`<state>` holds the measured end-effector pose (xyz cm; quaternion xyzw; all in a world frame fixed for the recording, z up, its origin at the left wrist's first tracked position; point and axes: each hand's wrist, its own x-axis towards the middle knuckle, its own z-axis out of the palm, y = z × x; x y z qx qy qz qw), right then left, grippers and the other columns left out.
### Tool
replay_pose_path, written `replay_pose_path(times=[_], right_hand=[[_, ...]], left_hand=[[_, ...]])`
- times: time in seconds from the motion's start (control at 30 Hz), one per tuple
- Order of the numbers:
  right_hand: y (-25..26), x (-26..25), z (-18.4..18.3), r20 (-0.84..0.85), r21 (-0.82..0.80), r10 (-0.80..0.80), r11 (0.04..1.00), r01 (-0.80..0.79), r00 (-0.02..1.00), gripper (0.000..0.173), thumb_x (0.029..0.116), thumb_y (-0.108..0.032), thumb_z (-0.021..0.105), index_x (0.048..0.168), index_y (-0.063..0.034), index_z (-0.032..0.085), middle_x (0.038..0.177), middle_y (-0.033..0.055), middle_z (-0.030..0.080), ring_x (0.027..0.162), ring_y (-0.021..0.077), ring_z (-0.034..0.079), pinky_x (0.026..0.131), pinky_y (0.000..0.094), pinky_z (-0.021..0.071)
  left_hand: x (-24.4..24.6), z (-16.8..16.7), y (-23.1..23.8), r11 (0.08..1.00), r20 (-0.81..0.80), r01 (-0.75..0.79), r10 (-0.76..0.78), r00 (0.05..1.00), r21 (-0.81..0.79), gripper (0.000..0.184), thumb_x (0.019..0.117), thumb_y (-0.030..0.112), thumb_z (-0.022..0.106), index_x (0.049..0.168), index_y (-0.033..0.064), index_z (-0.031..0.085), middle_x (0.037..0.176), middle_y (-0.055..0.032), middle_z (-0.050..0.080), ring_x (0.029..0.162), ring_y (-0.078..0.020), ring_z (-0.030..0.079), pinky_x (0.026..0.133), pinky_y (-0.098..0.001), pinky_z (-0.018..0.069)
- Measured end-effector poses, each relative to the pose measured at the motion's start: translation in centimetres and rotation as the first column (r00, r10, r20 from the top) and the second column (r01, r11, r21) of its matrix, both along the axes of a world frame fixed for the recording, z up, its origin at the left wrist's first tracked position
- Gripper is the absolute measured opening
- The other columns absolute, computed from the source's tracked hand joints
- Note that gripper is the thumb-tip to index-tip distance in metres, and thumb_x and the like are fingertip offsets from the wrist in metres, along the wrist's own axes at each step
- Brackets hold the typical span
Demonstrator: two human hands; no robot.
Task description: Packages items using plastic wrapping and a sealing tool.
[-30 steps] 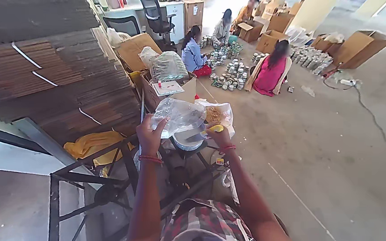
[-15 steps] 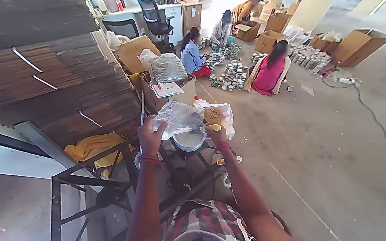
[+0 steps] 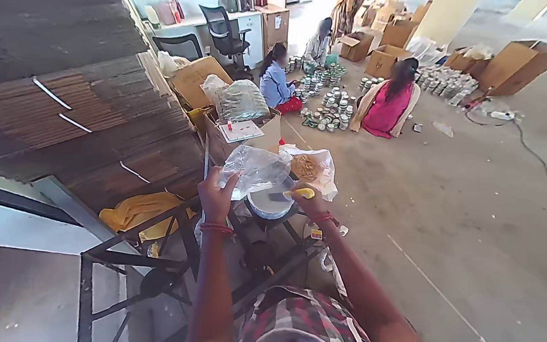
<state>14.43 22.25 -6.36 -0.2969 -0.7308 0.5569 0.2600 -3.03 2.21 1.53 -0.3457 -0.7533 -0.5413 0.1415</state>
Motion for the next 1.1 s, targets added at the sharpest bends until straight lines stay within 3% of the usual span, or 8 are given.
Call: replay_pose_path(times=[0.17, 0.23, 0.37, 0.57, 0.7, 0.8, 1.0, 1.1], right_hand=[[1.6, 1.1, 0.4, -0.002, 0.120, -0.132, 0.984, 0.132, 0.991, 0.017, 0.0926, -0.016, 0.075, 0.104, -0.0041, 0.072, 0.087, 0.0094, 0.073, 0.069, 0.0178, 0.068, 0.068, 0.0408, 0.0598], [1.4, 0.2, -0.3, -0.042, 0.136, -0.130, 0.982, 0.135, 0.991, 0.018, 0.0948, -0.017, 0.073, 0.107, -0.0034, 0.070, 0.088, 0.0109, 0.072, 0.068, 0.0188, 0.068, 0.067, 0.0416, 0.0599], [0.1, -0.3, 0.4, -0.024, 0.038, -0.003, 0.999, 0.004, 1.000, 0.017, 0.0921, -0.010, 0.075, 0.105, -0.0009, 0.070, 0.096, 0.0095, 0.073, 0.071, 0.0146, 0.069, 0.067, 0.0336, 0.0616], [1.2, 1.4, -1.1, -0.041, 0.002, -0.208, 0.978, 0.208, 0.977, 0.018, 0.0933, -0.013, 0.074, 0.107, -0.0015, 0.070, 0.091, 0.0108, 0.072, 0.069, 0.0179, 0.069, 0.067, 0.0384, 0.0613], [1.3, 2.0, -0.5, -0.039, -0.039, -0.146, 0.989, 0.145, 0.989, 0.015, 0.0910, -0.010, 0.076, 0.103, -0.0021, 0.071, 0.089, 0.0080, 0.074, 0.067, 0.0146, 0.071, 0.065, 0.0335, 0.0630], [1.6, 2.0, -0.5, -0.043, 0.013, -0.203, 0.979, 0.204, 0.978, 0.015, 0.0917, -0.014, 0.076, 0.102, -0.0038, 0.072, 0.087, 0.0076, 0.073, 0.067, 0.0148, 0.069, 0.066, 0.0354, 0.0609], [0.7, 1.5, 0.3, 0.010, 0.029, -0.063, 0.998, 0.063, 0.998, 0.016, 0.0903, -0.011, 0.076, 0.103, -0.0023, 0.072, 0.094, 0.0083, 0.073, 0.074, 0.0146, 0.071, 0.071, 0.0348, 0.0624], [1.7, 1.7, -0.5, -0.025, 0.006, -0.159, 0.987, 0.160, 0.987, 0.014, 0.0905, -0.012, 0.077, 0.101, -0.0039, 0.072, 0.089, 0.0072, 0.074, 0.071, 0.0149, 0.071, 0.069, 0.0360, 0.0628]], left_hand=[[0.1, 0.2, 0.3, 1.000, -0.008, 0.018, -0.018, 1.000, -0.007, 0.029, 0.0918, 0.024, 0.078, 0.107, 0.0004, 0.069, 0.092, -0.0133, 0.073, 0.084, -0.0165, 0.071, 0.081, -0.0396, 0.0570], [0.3, 0.5, 0.5, 0.999, -0.012, 0.025, -0.026, 1.000, -0.042, 0.030, 0.0929, 0.024, 0.077, 0.108, -0.0001, 0.069, 0.093, -0.0156, 0.073, 0.085, -0.0215, 0.071, 0.081, -0.0450, 0.0569], [0.2, 1.3, 1.4, 0.989, -0.049, 0.053, -0.060, 0.997, -0.141, 0.030, 0.0929, 0.024, 0.078, 0.108, -0.0014, 0.070, 0.094, -0.0206, 0.073, 0.088, -0.0328, 0.072, 0.082, -0.0567, 0.0551], [0.2, 2.9, 2.9, 0.960, -0.090, 0.123, -0.150, 0.985, -0.253, 0.032, 0.0948, 0.022, 0.075, 0.114, -0.0031, 0.069, 0.100, -0.0245, 0.073, 0.093, -0.0402, 0.072, 0.085, -0.0624, 0.0536], [-0.2, 2.9, 3.8, 0.956, -0.136, 0.136, -0.176, 0.975, -0.258, 0.033, 0.0949, 0.024, 0.075, 0.112, -0.0027, 0.069, 0.096, -0.0226, 0.073, 0.088, -0.0374, 0.072, 0.081, -0.0590, 0.0547], [-0.7, 2.9, 4.7, 0.941, -0.157, 0.155, -0.209, 0.965, -0.299, 0.032, 0.0948, 0.027, 0.075, 0.109, -0.0016, 0.070, 0.093, -0.0221, 0.073, 0.086, -0.0386, 0.072, 0.078, -0.0613, 0.0547], [0.2, 3.5, 4.5, 0.898, -0.133, 0.185, -0.256, 0.957, -0.400, 0.034, 0.0969, 0.029, 0.073, 0.118, 0.0035, 0.067, 0.096, -0.0233, 0.071, 0.083, -0.0426, 0.070, 0.073, -0.0630, 0.0542], [-0.3, 3.4, 4.4, 0.905, -0.113, 0.188, -0.248, 0.962, -0.381, 0.034, 0.0966, 0.027, 0.074, 0.121, 0.0034, 0.067, 0.100, -0.0226, 0.072, 0.088, -0.0407, 0.071, 0.079, -0.0624, 0.0547]])
